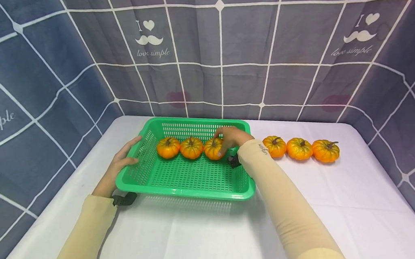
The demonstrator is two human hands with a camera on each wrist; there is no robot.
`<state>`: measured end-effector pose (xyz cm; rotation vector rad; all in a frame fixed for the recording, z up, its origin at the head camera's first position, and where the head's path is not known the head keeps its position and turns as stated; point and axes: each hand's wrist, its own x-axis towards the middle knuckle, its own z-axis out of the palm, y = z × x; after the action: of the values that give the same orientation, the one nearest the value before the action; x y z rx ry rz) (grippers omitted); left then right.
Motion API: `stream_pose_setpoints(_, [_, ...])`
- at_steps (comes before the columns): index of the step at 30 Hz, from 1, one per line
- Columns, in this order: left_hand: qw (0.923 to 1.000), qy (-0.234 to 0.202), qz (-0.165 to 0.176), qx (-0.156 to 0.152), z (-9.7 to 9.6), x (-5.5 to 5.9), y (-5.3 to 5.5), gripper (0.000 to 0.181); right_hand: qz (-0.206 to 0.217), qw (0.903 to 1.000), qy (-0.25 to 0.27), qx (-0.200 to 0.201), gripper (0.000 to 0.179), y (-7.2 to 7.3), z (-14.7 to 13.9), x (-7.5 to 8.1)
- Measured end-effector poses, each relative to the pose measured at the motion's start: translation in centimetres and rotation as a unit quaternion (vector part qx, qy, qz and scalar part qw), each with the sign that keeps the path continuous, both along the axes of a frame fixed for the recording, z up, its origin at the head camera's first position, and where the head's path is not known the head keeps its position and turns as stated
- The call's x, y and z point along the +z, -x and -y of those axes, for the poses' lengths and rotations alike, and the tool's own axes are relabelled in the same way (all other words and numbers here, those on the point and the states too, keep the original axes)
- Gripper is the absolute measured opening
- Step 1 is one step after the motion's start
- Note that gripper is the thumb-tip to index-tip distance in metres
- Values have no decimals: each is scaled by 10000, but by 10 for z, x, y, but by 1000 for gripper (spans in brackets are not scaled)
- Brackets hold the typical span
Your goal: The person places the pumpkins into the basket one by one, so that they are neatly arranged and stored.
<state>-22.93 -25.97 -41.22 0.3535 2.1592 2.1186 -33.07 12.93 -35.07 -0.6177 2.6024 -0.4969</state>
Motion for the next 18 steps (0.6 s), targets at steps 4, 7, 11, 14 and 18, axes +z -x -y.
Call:
stream_pose_setpoints(4, [10000, -6, 14, 23, -1, 0, 0, 77, 13, 10000, -83, -17, 72, 0, 0, 0])
stream_pose_setpoints(7, [10000, -64, 50, 19, -1, 0, 0, 78, 44, 9999, -111, -47, 73, 0, 0, -1])
stream_pose_setpoints(11, [9998, -167, 117, -2, -1, 1, -1, 78, 43, 9999, -79, -110, 74, -2, -1, 2])
stream_pose_setpoints(14, [9998, -186, 117, 3, -1, 1, -1, 78, 36, 9999, -5, -153, 75, -4, -2, 6])
stream_pose_setpoints(18, [9998, -164, 83, 9, -1, 1, -1, 78, -1, 9999, 82, -118, 76, -7, -5, 12])
